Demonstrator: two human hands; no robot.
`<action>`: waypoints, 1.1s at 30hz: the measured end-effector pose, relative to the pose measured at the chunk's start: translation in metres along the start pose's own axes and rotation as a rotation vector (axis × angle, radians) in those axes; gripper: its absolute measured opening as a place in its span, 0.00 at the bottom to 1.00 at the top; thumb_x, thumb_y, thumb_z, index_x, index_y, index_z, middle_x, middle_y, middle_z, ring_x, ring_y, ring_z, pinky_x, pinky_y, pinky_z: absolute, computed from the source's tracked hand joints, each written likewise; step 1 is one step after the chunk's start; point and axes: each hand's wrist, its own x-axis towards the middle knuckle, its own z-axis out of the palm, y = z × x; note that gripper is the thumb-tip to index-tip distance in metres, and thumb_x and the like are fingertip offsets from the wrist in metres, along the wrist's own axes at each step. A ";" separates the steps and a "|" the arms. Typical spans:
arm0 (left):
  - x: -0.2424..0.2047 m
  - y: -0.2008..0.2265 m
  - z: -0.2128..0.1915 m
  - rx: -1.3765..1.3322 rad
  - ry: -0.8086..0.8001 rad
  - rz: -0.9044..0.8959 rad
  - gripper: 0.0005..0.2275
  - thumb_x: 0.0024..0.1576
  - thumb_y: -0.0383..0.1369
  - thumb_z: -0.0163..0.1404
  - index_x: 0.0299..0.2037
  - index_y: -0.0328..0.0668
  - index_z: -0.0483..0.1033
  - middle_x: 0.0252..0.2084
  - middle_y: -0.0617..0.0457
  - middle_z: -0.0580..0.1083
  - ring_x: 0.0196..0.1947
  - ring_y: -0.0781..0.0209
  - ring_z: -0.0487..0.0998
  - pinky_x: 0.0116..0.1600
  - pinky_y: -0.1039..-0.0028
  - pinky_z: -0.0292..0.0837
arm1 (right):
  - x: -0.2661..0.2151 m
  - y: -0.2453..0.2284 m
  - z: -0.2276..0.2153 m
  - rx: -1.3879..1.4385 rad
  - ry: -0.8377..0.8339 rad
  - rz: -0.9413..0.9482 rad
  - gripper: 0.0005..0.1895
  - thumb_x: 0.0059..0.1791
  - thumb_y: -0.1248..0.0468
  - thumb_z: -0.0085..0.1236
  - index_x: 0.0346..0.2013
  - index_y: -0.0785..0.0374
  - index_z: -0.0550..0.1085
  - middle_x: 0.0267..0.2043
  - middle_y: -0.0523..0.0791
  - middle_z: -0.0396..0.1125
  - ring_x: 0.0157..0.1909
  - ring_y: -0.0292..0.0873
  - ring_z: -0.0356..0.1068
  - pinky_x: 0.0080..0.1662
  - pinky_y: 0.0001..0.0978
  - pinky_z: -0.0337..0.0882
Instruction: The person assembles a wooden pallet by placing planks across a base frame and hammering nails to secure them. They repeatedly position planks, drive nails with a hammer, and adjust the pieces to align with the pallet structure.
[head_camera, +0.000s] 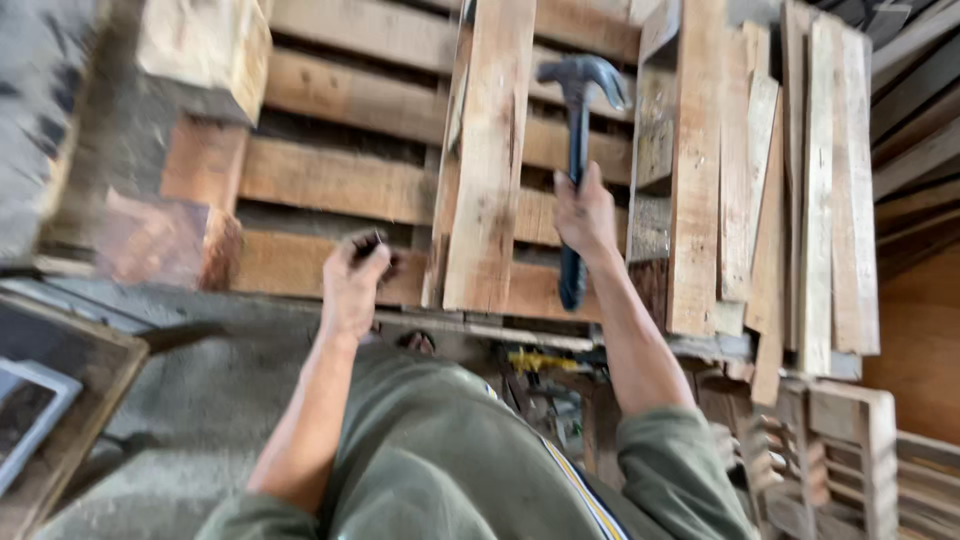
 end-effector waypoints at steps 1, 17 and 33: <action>-0.002 0.008 0.002 0.071 0.012 0.036 0.07 0.61 0.25 0.53 0.48 0.34 0.76 0.40 0.50 0.78 0.38 0.64 0.80 0.46 0.74 0.80 | -0.004 -0.002 -0.007 0.098 0.050 0.001 0.12 0.60 0.54 0.47 0.39 0.58 0.63 0.25 0.42 0.66 0.19 0.34 0.64 0.20 0.28 0.66; -0.001 0.034 0.077 0.575 -0.375 0.298 0.08 0.62 0.32 0.59 0.48 0.38 0.83 0.39 0.54 0.83 0.37 0.66 0.79 0.43 0.77 0.76 | -0.150 0.057 -0.007 0.698 0.009 -0.052 0.12 0.61 0.56 0.49 0.44 0.61 0.67 0.26 0.44 0.67 0.23 0.38 0.67 0.27 0.28 0.68; 0.004 0.018 0.067 0.766 -0.379 0.406 0.05 0.63 0.30 0.56 0.46 0.43 0.83 0.40 0.52 0.83 0.34 0.68 0.82 0.36 0.78 0.78 | -0.176 0.053 0.009 0.664 -0.126 0.006 0.13 0.59 0.55 0.51 0.44 0.62 0.66 0.26 0.43 0.66 0.24 0.35 0.66 0.28 0.26 0.68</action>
